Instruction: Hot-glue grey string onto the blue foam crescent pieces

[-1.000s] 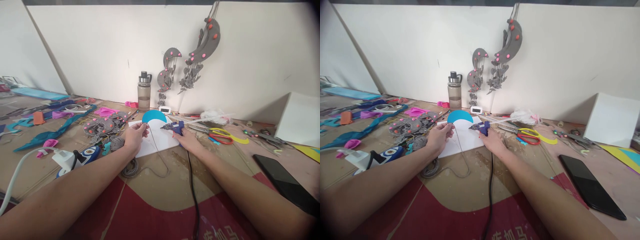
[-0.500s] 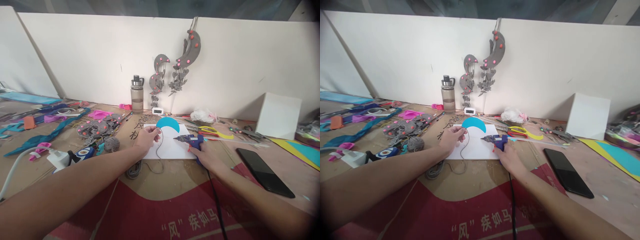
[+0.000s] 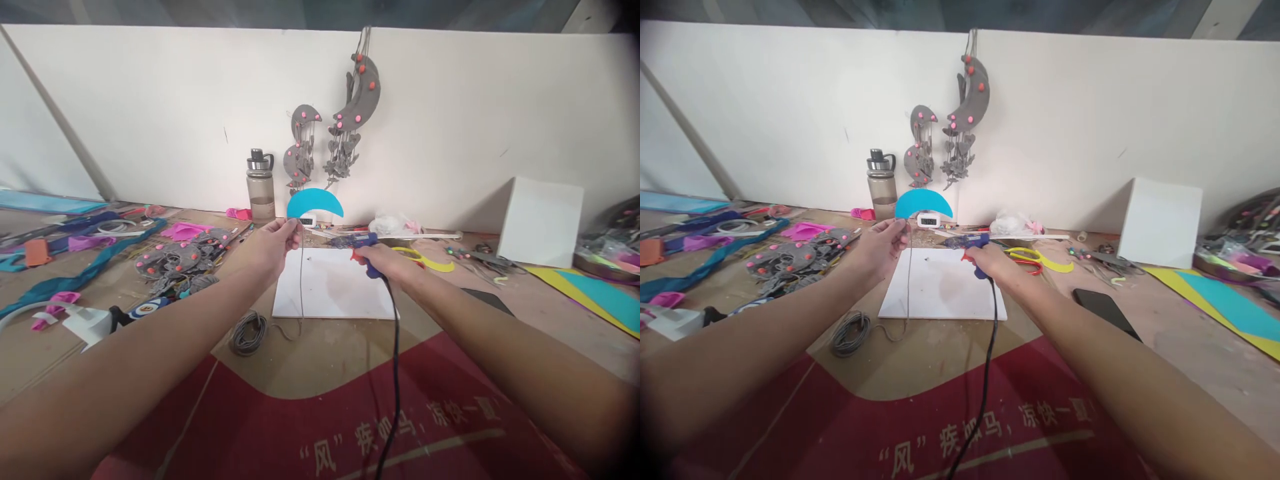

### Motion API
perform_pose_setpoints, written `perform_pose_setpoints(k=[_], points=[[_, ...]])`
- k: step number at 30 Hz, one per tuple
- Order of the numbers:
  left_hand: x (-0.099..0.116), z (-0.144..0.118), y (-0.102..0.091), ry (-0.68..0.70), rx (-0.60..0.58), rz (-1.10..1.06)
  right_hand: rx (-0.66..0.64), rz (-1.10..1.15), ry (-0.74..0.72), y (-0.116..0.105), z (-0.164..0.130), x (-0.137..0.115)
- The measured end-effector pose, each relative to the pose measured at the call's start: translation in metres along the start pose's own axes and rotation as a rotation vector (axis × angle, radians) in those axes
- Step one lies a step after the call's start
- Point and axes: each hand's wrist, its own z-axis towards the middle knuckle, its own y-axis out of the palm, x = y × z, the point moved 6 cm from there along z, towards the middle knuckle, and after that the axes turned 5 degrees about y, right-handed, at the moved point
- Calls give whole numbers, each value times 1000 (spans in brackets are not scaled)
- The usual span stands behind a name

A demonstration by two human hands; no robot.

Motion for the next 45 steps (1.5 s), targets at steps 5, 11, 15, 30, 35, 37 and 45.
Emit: perform_pose_setpoints(k=[5,11,15,30,35,37,45], points=[[-17,-7,-18,-12,9,46,-29,-425,-93,27,8,-2],[-43,-19,-36,-74,78,77,116,-543,-307,18,-11,-17],[-40,-24,-27,-59,78,116,184,-305,-361,19,-34,-48],[-27,-48,-2,39,-8,366,-234,603,-129,75,-55,-41],[-31,-48,-2,8,-52,339,-142,566,-202,68,-52,-39],[-34,-49,-1,-31,-53,299,-74,589,-217,66,-51,-35],[-34,-55,8,-71,-104,158,33,695,-205,65,-49,-28]])
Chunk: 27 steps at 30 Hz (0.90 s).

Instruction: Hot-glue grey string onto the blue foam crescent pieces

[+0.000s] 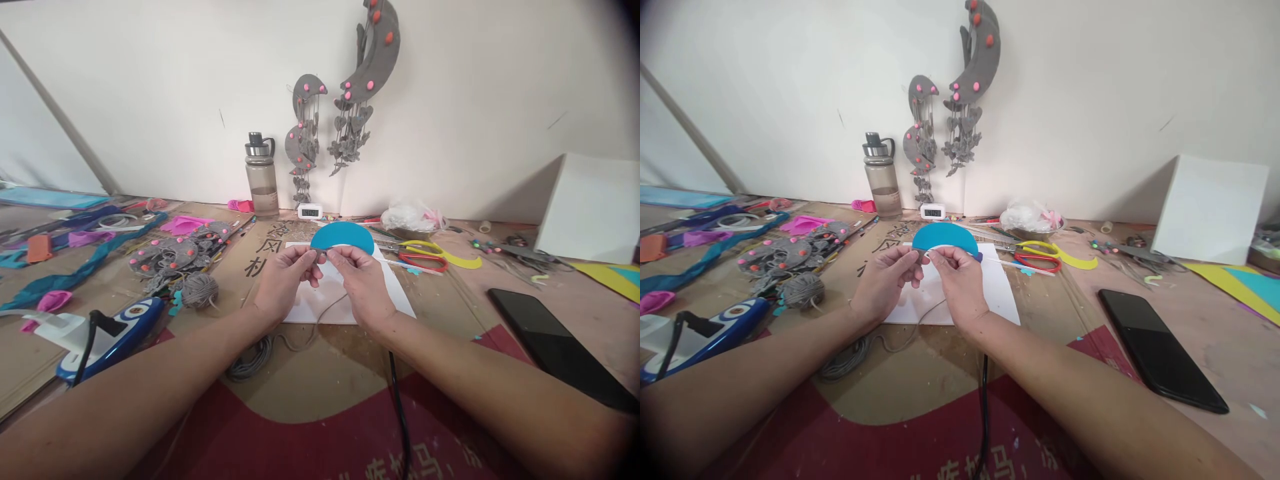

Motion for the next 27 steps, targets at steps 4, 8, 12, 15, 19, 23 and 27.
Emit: perform_pose_setpoints(k=[4,8,12,15,19,23,27], points=[[3,-2,4,-12,-5,-50,24,50,2,-1,2,2],[4,-3,5,-27,-10,-98,28,84,43,0,2,4],[2,-2,5,-34,-37,-135,25,88,82,2,-1,1],[0,-1,5,-37,-60,-159,18,68,116,3,-2,0],[-3,0,7,-55,-120,-211,23,51,132,3,-2,1],[-6,1,8,-115,-177,-274,-8,71,124,5,-3,1],[-11,2,8,-202,-212,-337,-26,72,135,7,-7,-1]])
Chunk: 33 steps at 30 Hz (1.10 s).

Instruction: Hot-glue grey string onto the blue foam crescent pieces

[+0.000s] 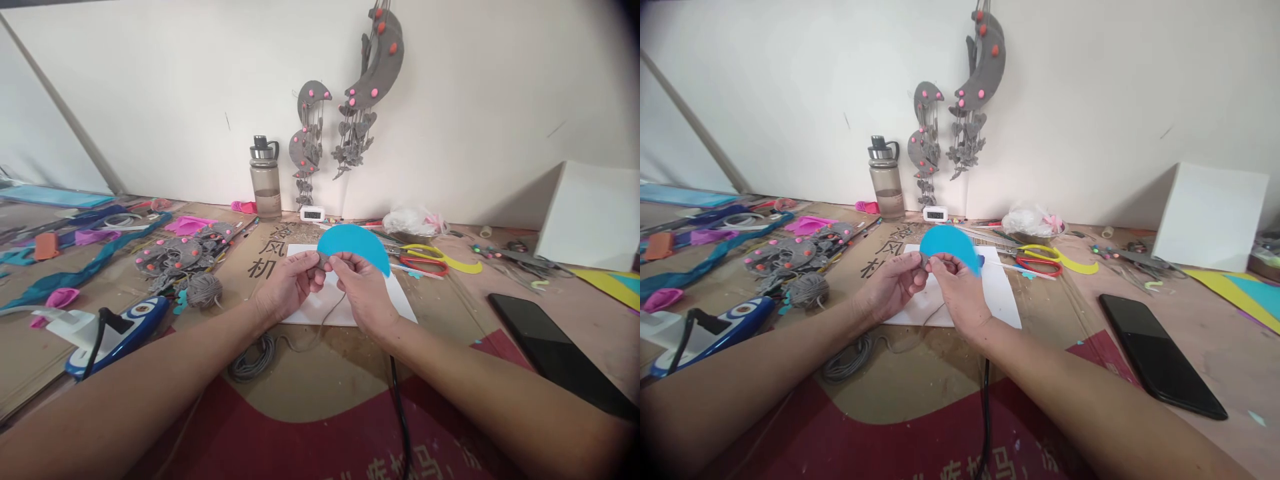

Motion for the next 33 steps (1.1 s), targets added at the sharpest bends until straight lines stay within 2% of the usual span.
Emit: perform_pose_setpoints(k=[6,11,16,21,26,33], points=[[0,0,-1,29,2,-29,17,-64,-25,1,-1,-2],[4,-2,0,80,19,30,14,-69,-62,-1,-2,-2],[12,-5,1,226,102,247,-79,-35,-79,2,-3,-5],[14,-8,3,239,191,477,-11,-178,-128,-2,-3,-7],[10,-9,4,158,209,410,2,-272,-156,-2,-9,-11],[8,-8,3,116,167,251,-47,-165,-124,-4,-4,-7]])
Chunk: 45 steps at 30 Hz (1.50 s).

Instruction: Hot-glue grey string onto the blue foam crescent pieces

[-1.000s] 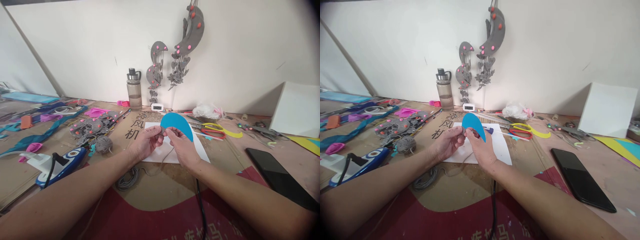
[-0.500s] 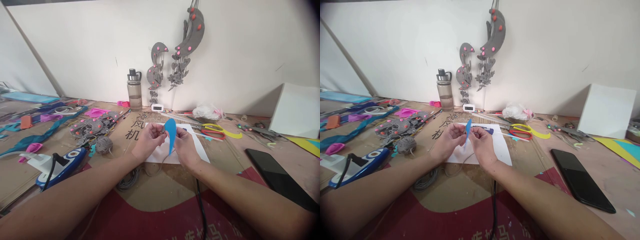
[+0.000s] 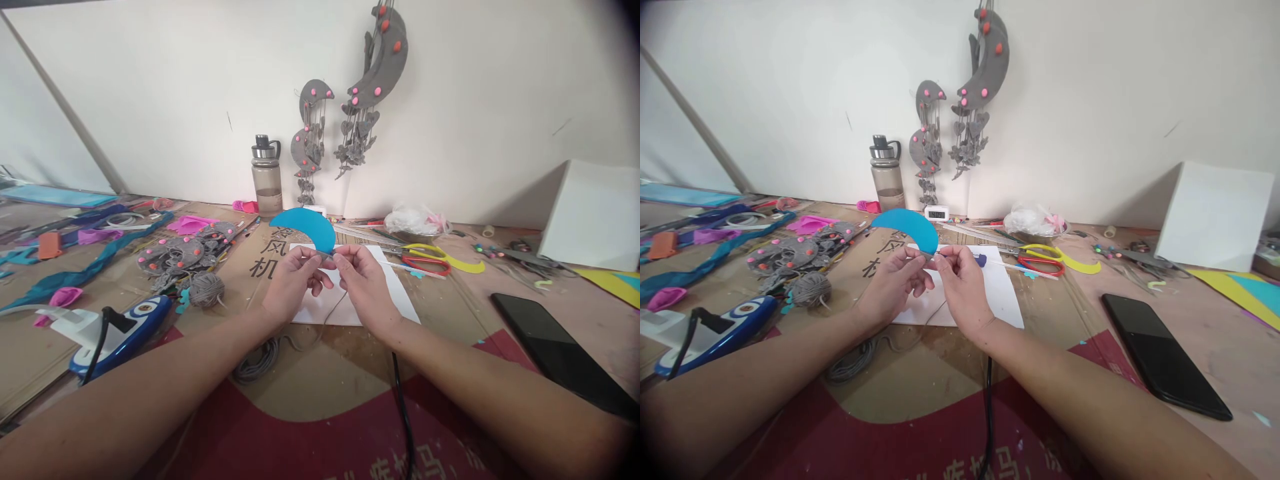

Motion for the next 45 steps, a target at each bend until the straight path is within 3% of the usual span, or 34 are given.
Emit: perform_pose_setpoints(k=[5,12,27,37,45], points=[[1,-2,3,-36,-36,-24,-9,-97,7,-2,3,-2],[3,1,-8,-35,49,229,80,-200,-18,-8,4,-8],[-2,8,-6,-226,-170,52,57,-311,-16,-12,10,-10],[-9,10,-10,-334,-79,-16,3,-253,-4,-11,15,-1],[-6,9,-14,-354,109,-38,13,-298,-75,-12,12,-3]])
